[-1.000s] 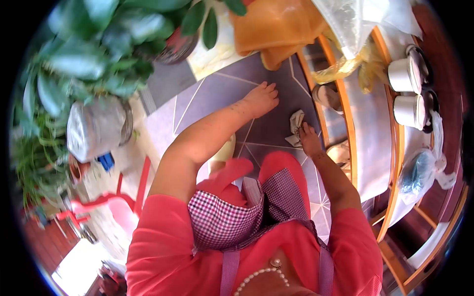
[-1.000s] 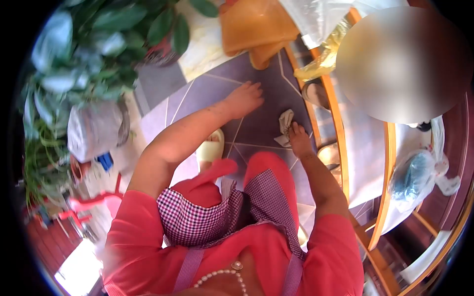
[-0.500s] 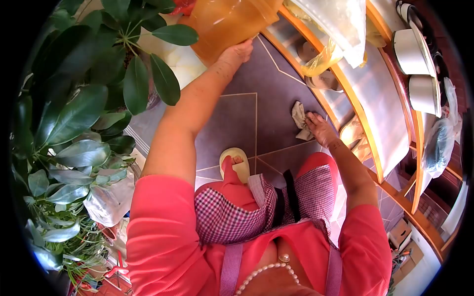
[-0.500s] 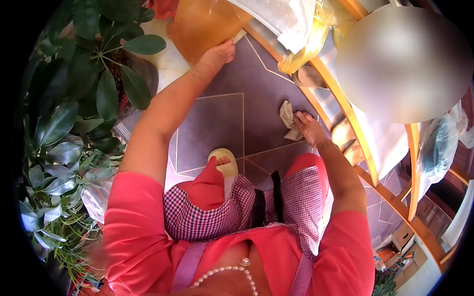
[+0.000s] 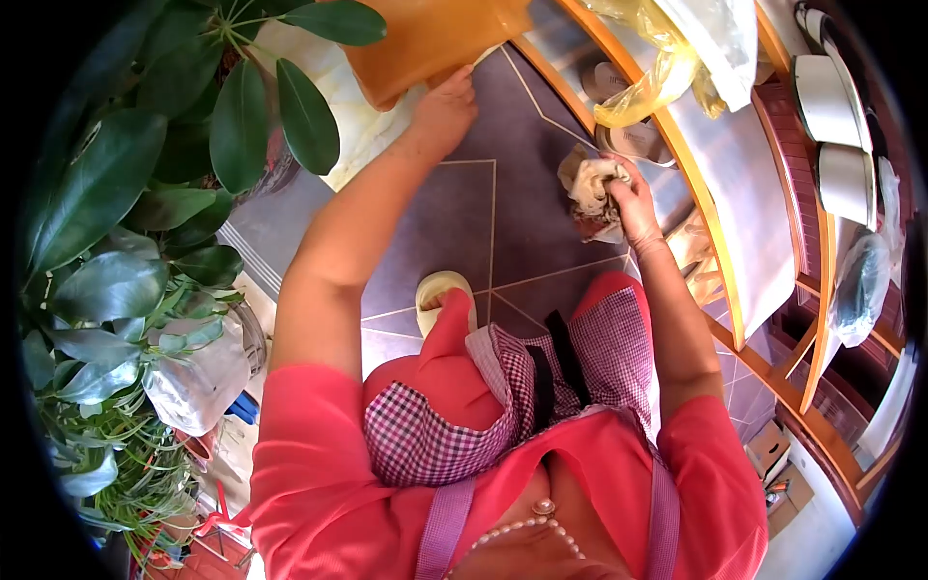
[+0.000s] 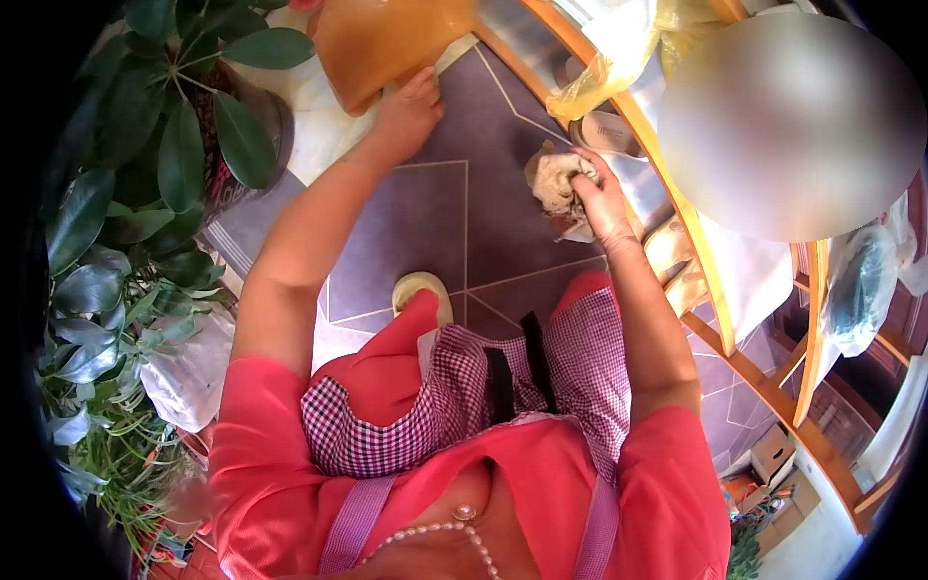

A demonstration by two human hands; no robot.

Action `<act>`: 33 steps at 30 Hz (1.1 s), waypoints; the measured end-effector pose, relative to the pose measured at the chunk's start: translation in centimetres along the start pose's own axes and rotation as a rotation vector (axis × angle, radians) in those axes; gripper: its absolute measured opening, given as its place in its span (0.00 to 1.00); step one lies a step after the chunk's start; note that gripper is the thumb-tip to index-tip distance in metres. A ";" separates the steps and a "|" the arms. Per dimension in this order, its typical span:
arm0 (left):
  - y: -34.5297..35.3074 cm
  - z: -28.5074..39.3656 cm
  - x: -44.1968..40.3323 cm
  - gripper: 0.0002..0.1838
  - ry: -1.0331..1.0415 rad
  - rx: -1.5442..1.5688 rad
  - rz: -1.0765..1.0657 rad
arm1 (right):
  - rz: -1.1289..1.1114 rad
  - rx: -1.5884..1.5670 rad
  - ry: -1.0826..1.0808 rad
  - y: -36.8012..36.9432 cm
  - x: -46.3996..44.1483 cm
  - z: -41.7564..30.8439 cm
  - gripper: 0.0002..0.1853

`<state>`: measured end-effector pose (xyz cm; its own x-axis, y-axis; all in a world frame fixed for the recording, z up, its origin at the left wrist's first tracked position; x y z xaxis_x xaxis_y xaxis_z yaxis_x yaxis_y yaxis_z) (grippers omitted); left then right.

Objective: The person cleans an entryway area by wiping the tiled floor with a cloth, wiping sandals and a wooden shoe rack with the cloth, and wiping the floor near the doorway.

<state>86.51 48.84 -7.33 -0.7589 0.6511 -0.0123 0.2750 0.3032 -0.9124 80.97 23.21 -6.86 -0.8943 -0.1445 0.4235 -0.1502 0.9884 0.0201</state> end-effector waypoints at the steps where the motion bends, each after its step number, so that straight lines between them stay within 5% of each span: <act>1: -1.7 0.5 -0.2 0.10 -0.044 0.189 -0.026 | 0.012 -0.046 0.097 0.0 -0.1 1.0 0.21; 2: -3.1 1.0 -0.8 0.09 -0.083 0.378 -0.049 | 0.029 -0.096 0.192 0.0 0.1 2.3 0.20; 5: -6.7 3.6 -4.2 0.08 -0.139 0.635 0.049 | -0.003 0.508 0.144 -0.4 -0.2 5.3 0.20; 8: -10.1 5.1 -10.1 0.13 -0.204 0.894 0.307 | 0.080 0.425 0.176 -1.2 0.7 5.9 0.19; 11: -11.0 6.7 -16.2 0.17 -0.293 0.807 0.427 | 0.088 0.345 0.215 -2.2 2.2 8.3 0.17; 18: -6.3 13.0 -24.2 0.16 -0.377 0.646 0.256 | 0.104 -0.054 0.307 -2.0 6.2 8.2 0.15; 33: -6.0 12.5 -19.3 0.14 -0.334 0.723 0.355 | 0.249 -0.023 0.153 -7.1 8.3 4.8 0.13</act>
<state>92.10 25.80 -6.72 -0.8637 0.3513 -0.3613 0.1720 -0.4685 -0.8666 72.56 14.72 -7.87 -0.8283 0.1094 0.5495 0.0772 0.9937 -0.0815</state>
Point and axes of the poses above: each hand's wrist, its own x-axis away from the middle knuckle, its own y-axis out of the palm, z = x × y, the point moved 9 cm from there along -x, towards the middle knuckle, and after that the axes turned 1 degree about -x, right-handed, at the moved point
